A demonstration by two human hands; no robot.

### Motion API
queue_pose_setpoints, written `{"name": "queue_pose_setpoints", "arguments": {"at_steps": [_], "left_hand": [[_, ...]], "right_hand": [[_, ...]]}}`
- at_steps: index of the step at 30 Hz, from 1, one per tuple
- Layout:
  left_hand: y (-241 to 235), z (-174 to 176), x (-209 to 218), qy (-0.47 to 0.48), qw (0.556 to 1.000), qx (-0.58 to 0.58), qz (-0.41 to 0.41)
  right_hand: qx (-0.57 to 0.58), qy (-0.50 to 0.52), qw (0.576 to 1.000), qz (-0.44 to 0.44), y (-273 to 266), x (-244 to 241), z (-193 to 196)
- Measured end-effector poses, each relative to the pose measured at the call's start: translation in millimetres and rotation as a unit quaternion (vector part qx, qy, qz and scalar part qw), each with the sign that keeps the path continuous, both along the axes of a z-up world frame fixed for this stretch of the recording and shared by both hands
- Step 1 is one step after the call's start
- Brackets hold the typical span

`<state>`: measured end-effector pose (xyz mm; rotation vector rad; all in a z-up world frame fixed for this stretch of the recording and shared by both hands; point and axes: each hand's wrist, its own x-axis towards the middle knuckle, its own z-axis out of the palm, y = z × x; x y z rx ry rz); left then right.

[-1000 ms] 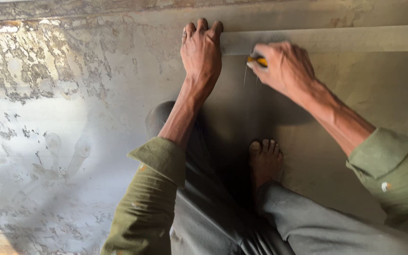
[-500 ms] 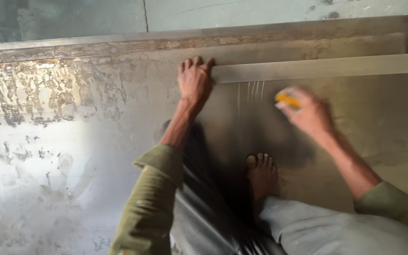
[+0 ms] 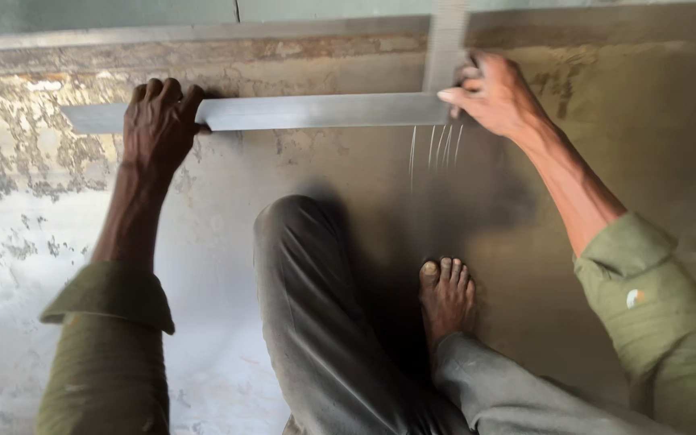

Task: The person uses a metal square and a utility knife to score a straight line on a concrete floor. They repeatedly reposition the square and score along its edge to create a continuous line.

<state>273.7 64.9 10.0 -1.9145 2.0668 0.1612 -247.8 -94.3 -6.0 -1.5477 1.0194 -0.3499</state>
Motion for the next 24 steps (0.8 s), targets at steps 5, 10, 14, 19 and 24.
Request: {"name": "queue_pose_setpoints", "arguments": {"at_steps": [5,10,14,19,24], "left_hand": [[-11.1,9.8,14.8,0.072,0.993,0.090,0.005],[-13.8,11.7,18.9,0.143,0.987,0.070,0.020],[-9.7,6.0,22.3,0.139,0.988,0.056,0.038],[-5.2,-2.1,24.2,0.089,0.995,0.042,0.004],[-4.0,0.1,28.3,0.055,0.997,0.045,-0.034]], "right_hand": [[-0.093,0.164,0.979,0.083,-7.4,55.7,29.8],[-0.103,0.206,0.968,0.099,-8.5,55.4,29.7],[-0.140,0.180,0.968,0.104,-8.6,57.0,21.0],[-0.160,0.180,0.964,0.108,-7.0,53.0,18.6],[-0.173,0.182,0.961,0.119,-8.6,55.3,19.3]]}}
